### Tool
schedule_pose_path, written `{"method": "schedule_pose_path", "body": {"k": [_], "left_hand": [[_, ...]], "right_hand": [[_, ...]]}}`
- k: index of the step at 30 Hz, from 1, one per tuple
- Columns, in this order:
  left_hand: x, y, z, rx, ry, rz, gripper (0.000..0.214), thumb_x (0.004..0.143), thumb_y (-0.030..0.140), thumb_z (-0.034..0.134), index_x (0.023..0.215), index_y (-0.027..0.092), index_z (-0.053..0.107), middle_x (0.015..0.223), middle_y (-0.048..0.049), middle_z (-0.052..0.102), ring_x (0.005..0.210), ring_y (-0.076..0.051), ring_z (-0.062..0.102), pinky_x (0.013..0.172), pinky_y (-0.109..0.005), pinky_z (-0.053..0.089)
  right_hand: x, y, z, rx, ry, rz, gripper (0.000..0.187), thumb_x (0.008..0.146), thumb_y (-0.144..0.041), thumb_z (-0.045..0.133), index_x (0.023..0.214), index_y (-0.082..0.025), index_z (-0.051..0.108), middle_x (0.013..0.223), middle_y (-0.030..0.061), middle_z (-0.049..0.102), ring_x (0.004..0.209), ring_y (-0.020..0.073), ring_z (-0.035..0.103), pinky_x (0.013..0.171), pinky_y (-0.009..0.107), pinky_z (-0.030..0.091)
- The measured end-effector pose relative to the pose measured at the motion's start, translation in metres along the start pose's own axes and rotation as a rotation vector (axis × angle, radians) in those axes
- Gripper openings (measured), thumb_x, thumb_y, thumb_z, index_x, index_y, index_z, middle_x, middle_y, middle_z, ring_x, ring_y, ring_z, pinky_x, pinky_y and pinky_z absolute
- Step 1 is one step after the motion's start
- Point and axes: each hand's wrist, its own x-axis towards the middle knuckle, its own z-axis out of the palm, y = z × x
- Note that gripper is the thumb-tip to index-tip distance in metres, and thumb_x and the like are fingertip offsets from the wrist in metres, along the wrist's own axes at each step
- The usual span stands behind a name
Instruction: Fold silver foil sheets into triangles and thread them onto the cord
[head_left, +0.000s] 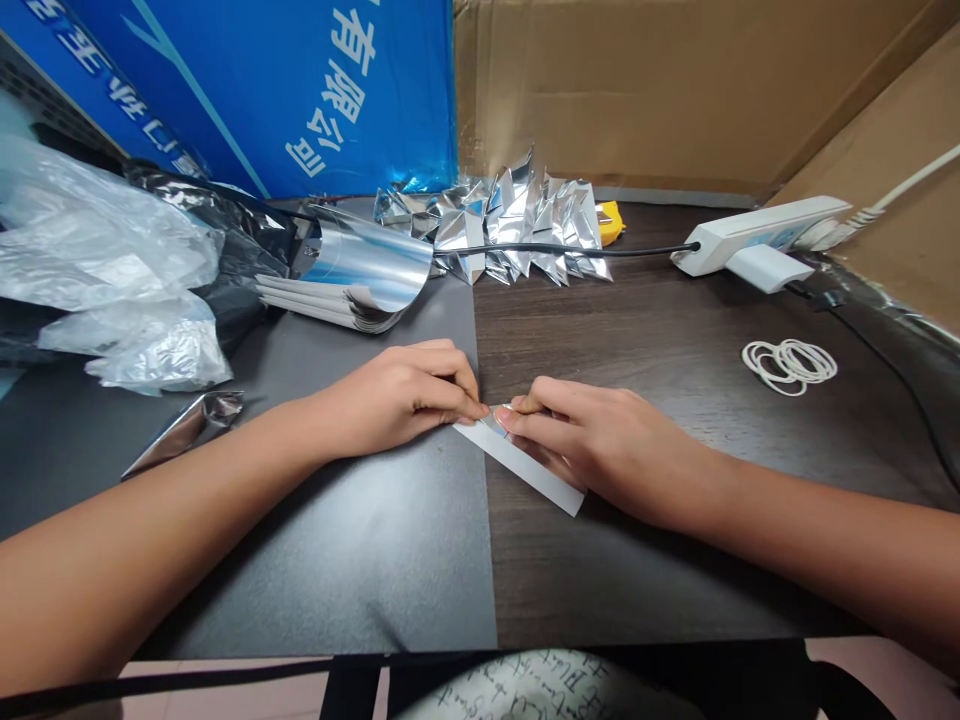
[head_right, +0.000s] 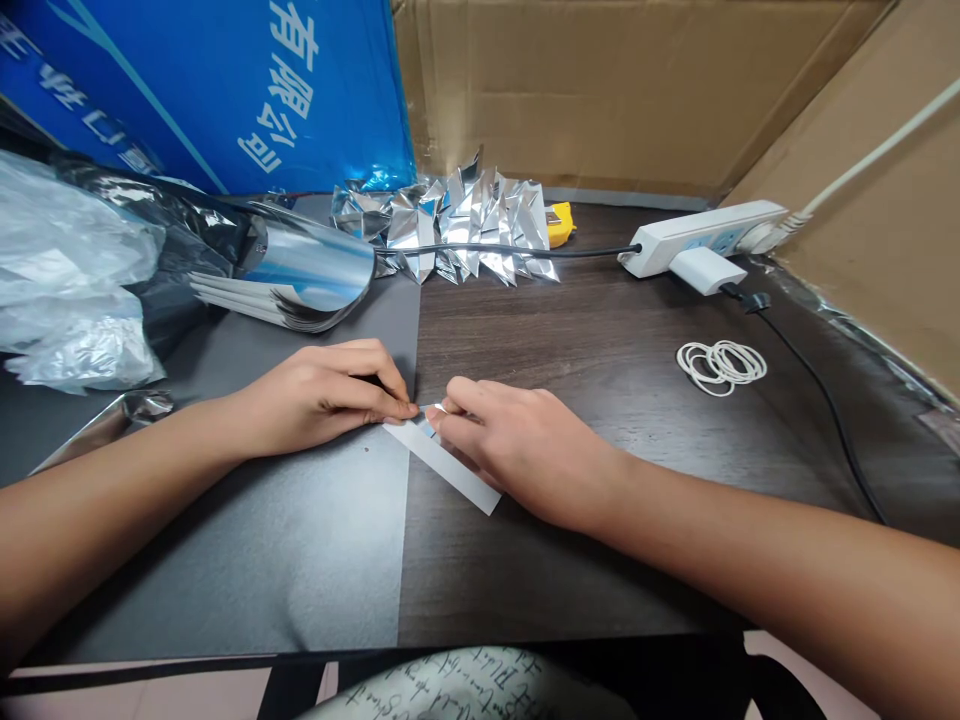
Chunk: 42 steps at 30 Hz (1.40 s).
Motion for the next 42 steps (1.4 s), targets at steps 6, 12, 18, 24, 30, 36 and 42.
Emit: {"method": "schedule_pose_path", "body": {"k": [6,12,18,24,30,36,42], "left_hand": [[0.000,0.001,0.000,0.012,-0.005,0.001,0.021,0.098,0.014,0.057,0.098,0.021,0.077,0.095,-0.0060,0.074,0.087,-0.015,0.063,0.079,-0.027,0.051],[0.000,0.002,-0.001,0.001,-0.029,-0.046,0.021,0.097,0.014,0.058,0.096,0.023,0.078,0.095,-0.0048,0.073,0.087,-0.014,0.063,0.080,-0.026,0.050],[0.001,0.001,-0.004,0.010,-0.047,-0.047,0.022,0.098,0.017,0.058,0.090,0.021,0.078,0.091,-0.0046,0.068,0.085,-0.014,0.059,0.078,-0.025,0.047],[0.000,0.001,-0.011,0.007,-0.122,-0.070,0.026,0.099,0.023,0.058,0.083,0.023,0.079,0.093,-0.0053,0.068,0.089,-0.014,0.060,0.080,-0.025,0.048],[-0.002,-0.003,-0.013,-0.039,-0.082,-0.073,0.022,0.096,0.015,0.059,0.091,0.022,0.079,0.093,-0.0043,0.072,0.086,-0.012,0.065,0.078,-0.023,0.051],[-0.002,-0.006,-0.007,-0.048,0.032,-0.091,0.024,0.096,0.011,0.057,0.106,0.020,0.077,0.098,-0.0057,0.073,0.087,-0.013,0.068,0.078,-0.023,0.053],[-0.004,-0.005,-0.005,0.041,-0.013,0.007,0.028,0.096,0.008,0.054,0.106,0.021,0.077,0.098,-0.0060,0.072,0.090,-0.014,0.062,0.083,-0.026,0.050]], "right_hand": [[0.000,0.000,-0.001,-0.022,-0.002,-0.005,0.020,0.101,-0.020,0.051,0.113,-0.019,0.067,0.095,0.0054,0.061,0.078,0.0173,0.060,0.061,0.028,0.045],[0.000,0.002,0.002,0.023,-0.017,0.003,0.020,0.099,-0.018,0.052,0.112,-0.021,0.066,0.099,0.0056,0.062,0.083,0.0173,0.061,0.068,0.029,0.049],[-0.001,0.003,0.005,0.034,-0.006,-0.009,0.018,0.099,-0.016,0.051,0.109,-0.019,0.065,0.099,0.0055,0.060,0.085,0.0171,0.061,0.071,0.029,0.050],[0.000,0.003,0.003,0.036,-0.021,-0.012,0.017,0.099,-0.016,0.050,0.107,-0.017,0.065,0.099,0.0057,0.059,0.085,0.0173,0.060,0.071,0.030,0.050],[0.003,0.002,0.003,0.040,-0.007,-0.010,0.018,0.099,-0.016,0.051,0.107,-0.017,0.067,0.097,0.0056,0.059,0.081,0.0164,0.060,0.069,0.029,0.050],[0.003,0.002,0.004,0.029,0.016,-0.019,0.016,0.098,-0.014,0.052,0.105,-0.016,0.066,0.097,0.0064,0.059,0.082,0.0168,0.062,0.071,0.029,0.052],[0.002,0.003,0.004,0.017,0.013,-0.029,0.016,0.099,-0.015,0.051,0.102,-0.016,0.066,0.093,0.0049,0.058,0.082,0.0170,0.062,0.071,0.030,0.052]]}}
